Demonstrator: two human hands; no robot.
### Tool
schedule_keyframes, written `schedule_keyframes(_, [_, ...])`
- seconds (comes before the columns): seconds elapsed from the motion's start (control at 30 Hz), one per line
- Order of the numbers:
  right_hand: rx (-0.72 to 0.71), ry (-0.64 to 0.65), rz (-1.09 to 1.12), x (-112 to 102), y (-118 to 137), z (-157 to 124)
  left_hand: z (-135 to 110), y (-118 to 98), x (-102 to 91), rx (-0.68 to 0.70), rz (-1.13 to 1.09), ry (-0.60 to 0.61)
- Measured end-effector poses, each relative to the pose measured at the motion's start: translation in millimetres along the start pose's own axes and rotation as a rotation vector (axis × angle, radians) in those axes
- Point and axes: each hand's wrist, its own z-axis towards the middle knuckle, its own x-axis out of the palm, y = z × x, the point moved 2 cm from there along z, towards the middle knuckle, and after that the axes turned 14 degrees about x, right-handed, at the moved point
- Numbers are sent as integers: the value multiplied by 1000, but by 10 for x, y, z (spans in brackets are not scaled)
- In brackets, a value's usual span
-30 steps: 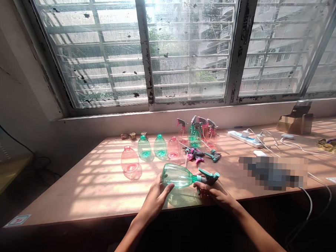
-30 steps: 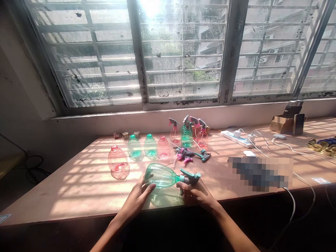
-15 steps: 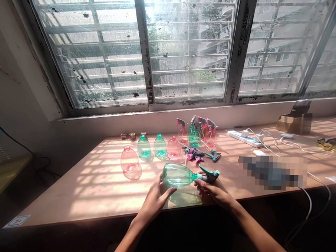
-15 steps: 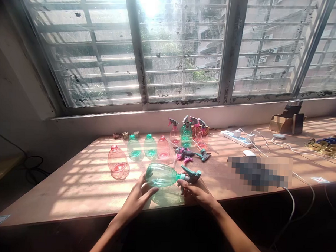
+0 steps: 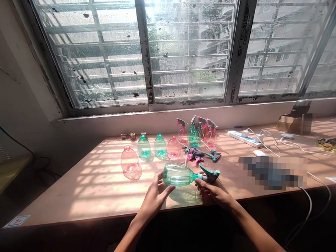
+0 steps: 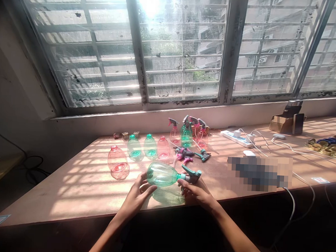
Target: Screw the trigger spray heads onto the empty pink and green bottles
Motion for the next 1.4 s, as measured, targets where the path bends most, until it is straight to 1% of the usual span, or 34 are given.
schedule_keyframes(0.13, [-27, -20, -48, -8, -8, 5, -8, -21, -20, -21, 19, -20])
schedule_keyframes(0.27, [-47, -40, -29, -19, -10, 17, -6, -26, -26, -2, 42, -31])
schedule_keyframes(0.43, [-62, 12, -10, -2, 24, 1, -2, -18, -24, 60, 79, -51])
schedule_keyframes(0.6, [-73, 8, -81, 20, 72, -40, -14, -39, -5, -16, 84, -10])
schedule_keyframes(0.77, [-56, 16, -191, 35, 132, -85, -7, -57, -6, -50, 31, -42])
schedule_keyframes(0.87, [-31, 16, -163, 37, 124, -88, 9, -42, -14, -34, 29, -50])
schedule_keyframes(0.97, [-52, -12, -88, 36, 102, -78, 15, -17, -17, -2, 46, -41])
schedule_keyframes(1.07, [-60, -19, -16, 37, 84, -60, 7, -14, -12, 59, 128, -25])
schedule_keyframes(1.13, [-64, -12, -1, 32, 75, -50, -1, -34, -2, 91, 178, 9])
schedule_keyframes(1.23, [-70, -3, -35, 13, 54, -40, -8, -71, 4, 56, 161, 40])
schedule_keyframes(1.33, [-74, 20, -97, 4, 33, -40, -5, -81, -10, -9, 76, -18])
schedule_keyframes(1.4, [-75, 17, -109, 5, 33, -43, 0, -72, -14, -11, 54, -34])
